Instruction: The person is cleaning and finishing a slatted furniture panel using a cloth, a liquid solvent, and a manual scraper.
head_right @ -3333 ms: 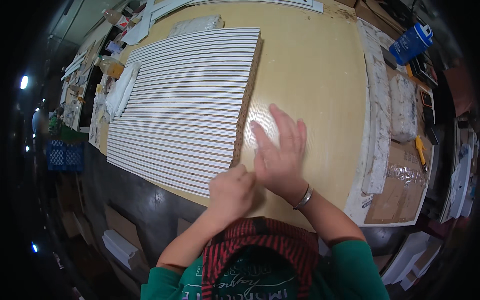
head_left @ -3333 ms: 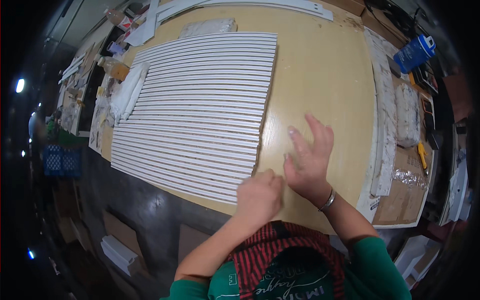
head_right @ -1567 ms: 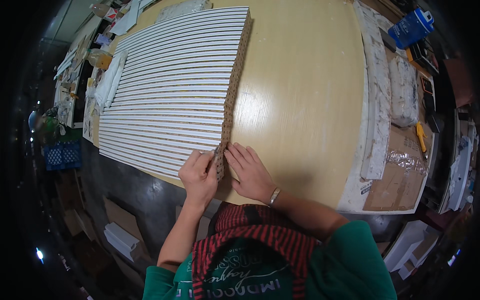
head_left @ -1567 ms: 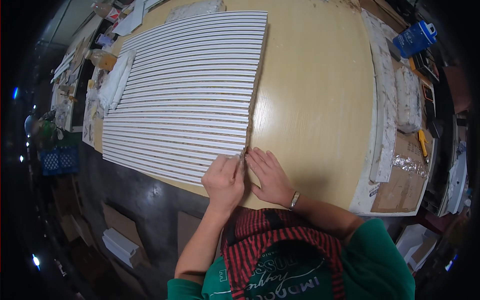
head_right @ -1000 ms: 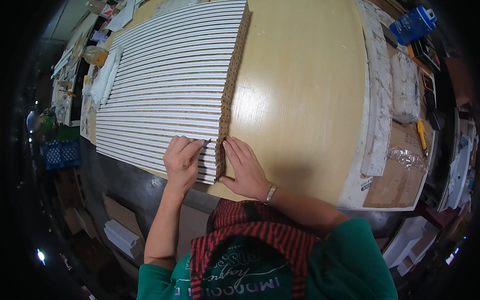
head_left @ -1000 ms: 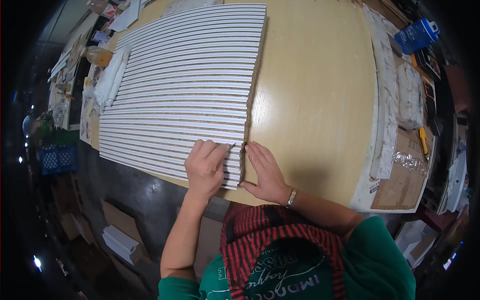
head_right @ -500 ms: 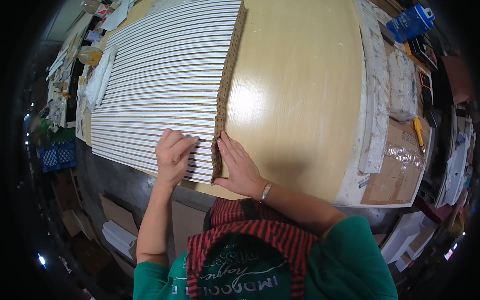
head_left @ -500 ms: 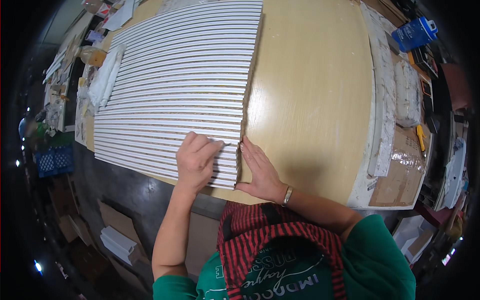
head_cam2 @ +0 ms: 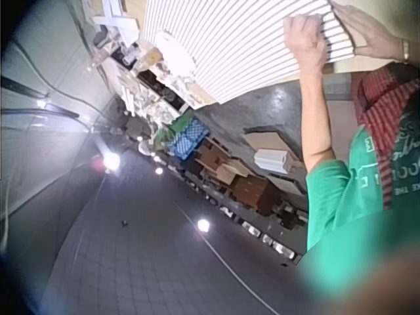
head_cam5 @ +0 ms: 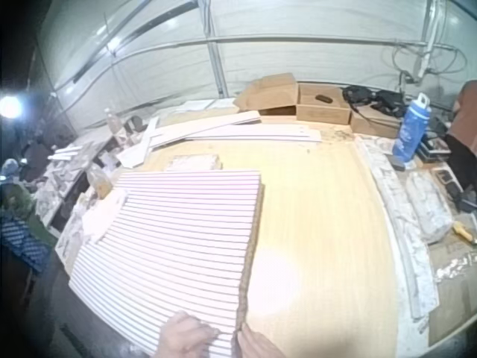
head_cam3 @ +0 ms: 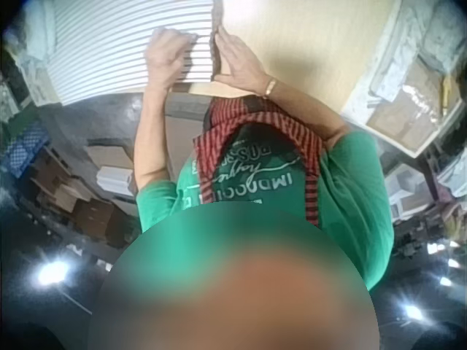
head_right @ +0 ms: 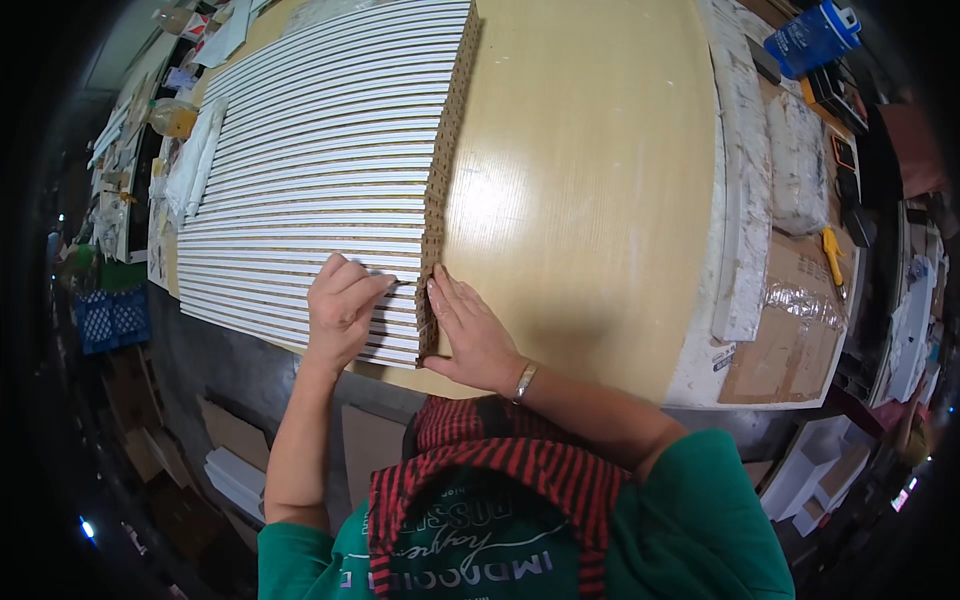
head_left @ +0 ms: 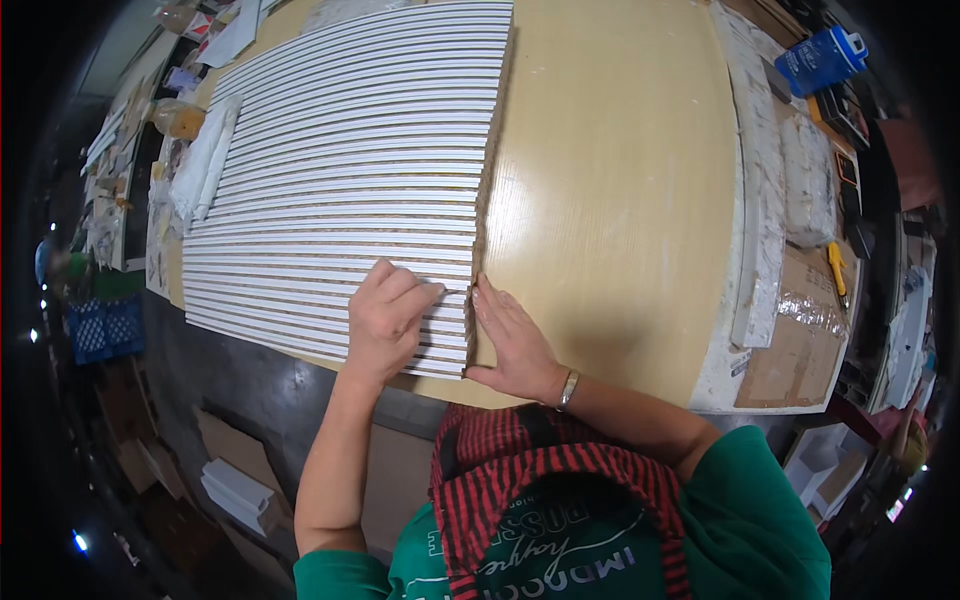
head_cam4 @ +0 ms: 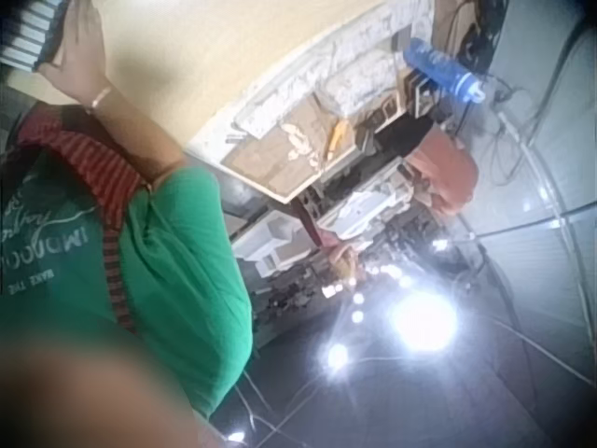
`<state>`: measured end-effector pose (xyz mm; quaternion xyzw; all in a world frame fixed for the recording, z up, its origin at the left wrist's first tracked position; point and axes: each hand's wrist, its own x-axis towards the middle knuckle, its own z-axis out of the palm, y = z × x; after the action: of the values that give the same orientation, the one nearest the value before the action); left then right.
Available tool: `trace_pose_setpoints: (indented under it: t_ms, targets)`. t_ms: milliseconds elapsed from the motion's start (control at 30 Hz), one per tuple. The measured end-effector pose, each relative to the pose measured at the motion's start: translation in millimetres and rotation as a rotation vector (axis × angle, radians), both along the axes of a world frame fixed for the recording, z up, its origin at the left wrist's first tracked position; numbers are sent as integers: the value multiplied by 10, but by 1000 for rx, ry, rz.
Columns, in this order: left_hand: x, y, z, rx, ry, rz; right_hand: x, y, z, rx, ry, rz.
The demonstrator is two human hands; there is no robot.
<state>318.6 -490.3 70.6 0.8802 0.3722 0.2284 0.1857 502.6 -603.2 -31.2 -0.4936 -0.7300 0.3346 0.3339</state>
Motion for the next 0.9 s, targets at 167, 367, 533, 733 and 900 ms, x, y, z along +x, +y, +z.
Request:
trace_pose_setpoints:
  t_ms: [167,367,533,733,900]
  targets:
    - [-43,19,16,-77,-32,68,-4,4,11,-3,-5,-1]
    - [11,66,-12,-186,-103,101,-7,10,8,13,3,-10]
    - [-62,94,-31,-302,-82,83,-13,8,26,7,-2,-12]
    - [-54,166,-34,-437,-130,78,-11,8,23,8,-9,-15]
    - [-32,152,-49,-290,-97,67,-12,10,17,9,-5,-8]
